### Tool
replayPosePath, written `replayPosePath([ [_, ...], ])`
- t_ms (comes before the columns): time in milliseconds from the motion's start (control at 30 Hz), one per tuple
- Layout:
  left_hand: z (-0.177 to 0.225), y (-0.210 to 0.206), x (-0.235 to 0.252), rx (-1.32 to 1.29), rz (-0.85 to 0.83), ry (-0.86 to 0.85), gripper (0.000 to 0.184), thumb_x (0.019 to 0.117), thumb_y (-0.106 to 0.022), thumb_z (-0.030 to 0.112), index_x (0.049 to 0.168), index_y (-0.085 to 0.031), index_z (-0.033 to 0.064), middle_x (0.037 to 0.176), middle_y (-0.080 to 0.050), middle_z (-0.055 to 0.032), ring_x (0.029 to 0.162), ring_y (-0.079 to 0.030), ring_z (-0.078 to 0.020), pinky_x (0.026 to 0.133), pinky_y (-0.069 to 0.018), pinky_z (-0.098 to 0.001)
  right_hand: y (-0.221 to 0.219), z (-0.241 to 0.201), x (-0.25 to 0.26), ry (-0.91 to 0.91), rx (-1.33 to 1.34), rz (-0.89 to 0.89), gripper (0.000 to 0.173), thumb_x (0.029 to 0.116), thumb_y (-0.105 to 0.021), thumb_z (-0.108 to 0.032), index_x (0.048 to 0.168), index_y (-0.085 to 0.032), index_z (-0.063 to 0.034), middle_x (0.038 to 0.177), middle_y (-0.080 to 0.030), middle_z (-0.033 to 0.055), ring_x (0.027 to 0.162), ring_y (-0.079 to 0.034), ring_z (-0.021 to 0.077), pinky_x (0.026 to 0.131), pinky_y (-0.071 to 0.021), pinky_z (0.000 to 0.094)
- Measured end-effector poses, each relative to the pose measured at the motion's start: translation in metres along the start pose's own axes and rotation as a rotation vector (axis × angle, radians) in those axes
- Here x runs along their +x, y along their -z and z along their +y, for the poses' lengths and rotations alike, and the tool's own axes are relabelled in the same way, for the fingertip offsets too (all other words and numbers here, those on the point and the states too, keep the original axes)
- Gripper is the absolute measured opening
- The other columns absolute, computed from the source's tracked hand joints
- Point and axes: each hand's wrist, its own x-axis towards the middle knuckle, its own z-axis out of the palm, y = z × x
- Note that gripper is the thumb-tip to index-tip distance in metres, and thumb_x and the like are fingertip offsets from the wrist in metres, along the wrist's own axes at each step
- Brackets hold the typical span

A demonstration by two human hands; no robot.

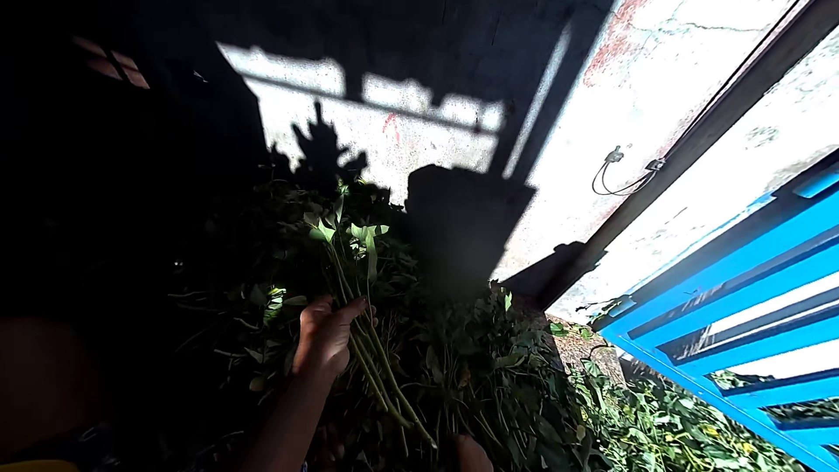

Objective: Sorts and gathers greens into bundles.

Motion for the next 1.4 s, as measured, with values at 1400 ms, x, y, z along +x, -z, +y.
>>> replayPosePath([
  [1400, -0.033, -0.018, -0.013, 0.070, -0.282, 0.109, 0.031, 0.0857, -0.067, -0.018, 0.112, -0.056, -0.0057, 0.098, -0.073, -0.0228, 0.079, -0.075, -0.0351, 0.065, -0.0658, -0.0433, 0.026, -0.021, 0.004, 0.014, 0.843, 0.759, 0.037, 0.1029, -0.052, -0.015, 0.131, -0.057, 0.0076, 0.115, -0.068, 0.0279, 0.107, -0.067, 0.0403, 0.095, -0.0519, 0.0583],
])
